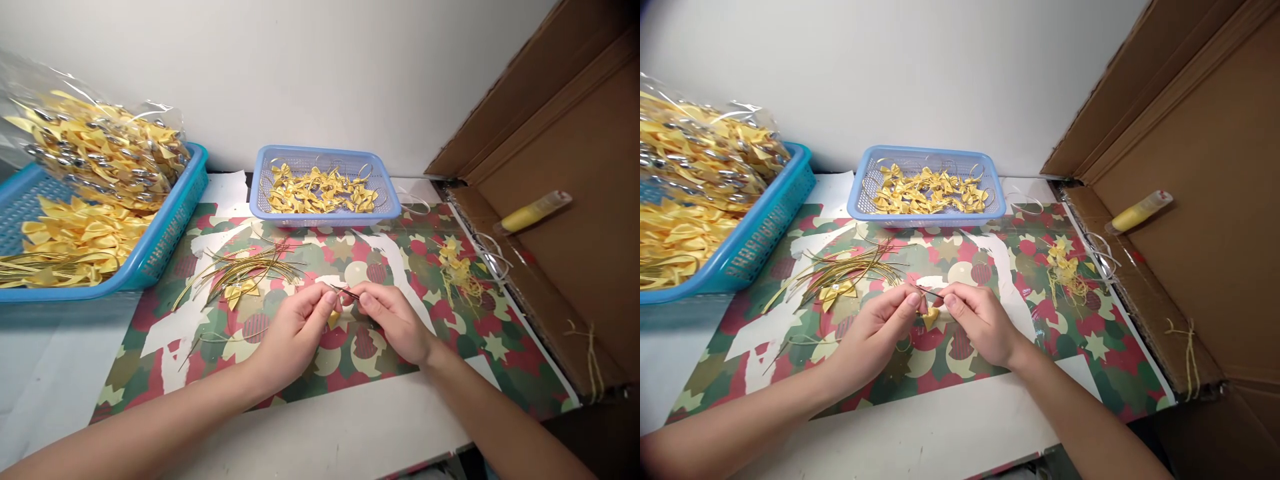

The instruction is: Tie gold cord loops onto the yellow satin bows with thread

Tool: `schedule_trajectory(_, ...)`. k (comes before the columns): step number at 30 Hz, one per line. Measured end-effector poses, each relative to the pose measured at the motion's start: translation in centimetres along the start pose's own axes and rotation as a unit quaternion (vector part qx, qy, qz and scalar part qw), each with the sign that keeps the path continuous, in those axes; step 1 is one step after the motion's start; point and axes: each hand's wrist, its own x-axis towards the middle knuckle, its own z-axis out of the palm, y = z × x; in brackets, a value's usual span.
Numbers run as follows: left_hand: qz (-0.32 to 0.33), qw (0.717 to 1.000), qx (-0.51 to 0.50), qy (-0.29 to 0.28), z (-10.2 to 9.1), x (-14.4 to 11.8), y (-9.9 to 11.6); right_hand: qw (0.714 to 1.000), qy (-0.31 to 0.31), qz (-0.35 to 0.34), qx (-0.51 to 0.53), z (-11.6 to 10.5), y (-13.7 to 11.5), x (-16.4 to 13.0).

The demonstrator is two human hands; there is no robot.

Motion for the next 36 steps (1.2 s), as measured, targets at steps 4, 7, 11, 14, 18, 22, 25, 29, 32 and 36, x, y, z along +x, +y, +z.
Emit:
schedule_trajectory(4,-0.002,1.000,0.006,-0.006,0.0,-0.1,-0.1,1.000,0.003,-0.002,0.007,0.1,0.0,0.1)
schedule_trajectory(7,-0.001,1.000,0.010,-0.009,0.0,-0.1,-0.1,1.000,0.007,0.001,0.010,0.1,0.0,0.1)
schedule_trajectory(11,-0.002,1.000,0.009,-0.010,0.0,0.0,0.0,1.000,0.015,0.003,0.003,0.2,0.0,0.0)
schedule_trajectory(14,-0.003,1.000,0.014,-0.007,0.0,0.0,0.0,1.000,0.025,0.002,-0.007,0.1,0.0,0.1)
schedule_trajectory(18,-0.011,1.000,0.018,0.000,-0.1,0.0,0.1,0.990,0.101,-0.019,-0.100,-1.1,0.4,0.8)
schedule_trajectory(22,0.001,1.000,0.014,0.005,-0.1,-0.1,0.5,0.917,0.215,-0.017,-0.335,-2.6,1.6,1.8)
schedule_trajectory(25,0.033,0.999,0.033,0.008,0.0,-0.5,0.8,0.866,0.213,-0.023,-0.451,-3.3,2.6,2.4)
schedule_trajectory(29,0.096,0.992,0.065,-0.055,0.4,-1.8,1.6,0.859,0.231,-0.065,-0.452,-3.1,2.8,2.5)
schedule_trajectory(32,0.170,0.971,0.099,-0.133,0.7,-3.2,2.9,0.934,0.211,-0.081,-0.276,-1.6,1.6,1.7)
schedule_trajectory(36,0.227,0.935,0.112,-0.247,1.4,-4.9,4.3,0.961,-0.148,0.130,0.193,2.6,-0.5,-0.1)
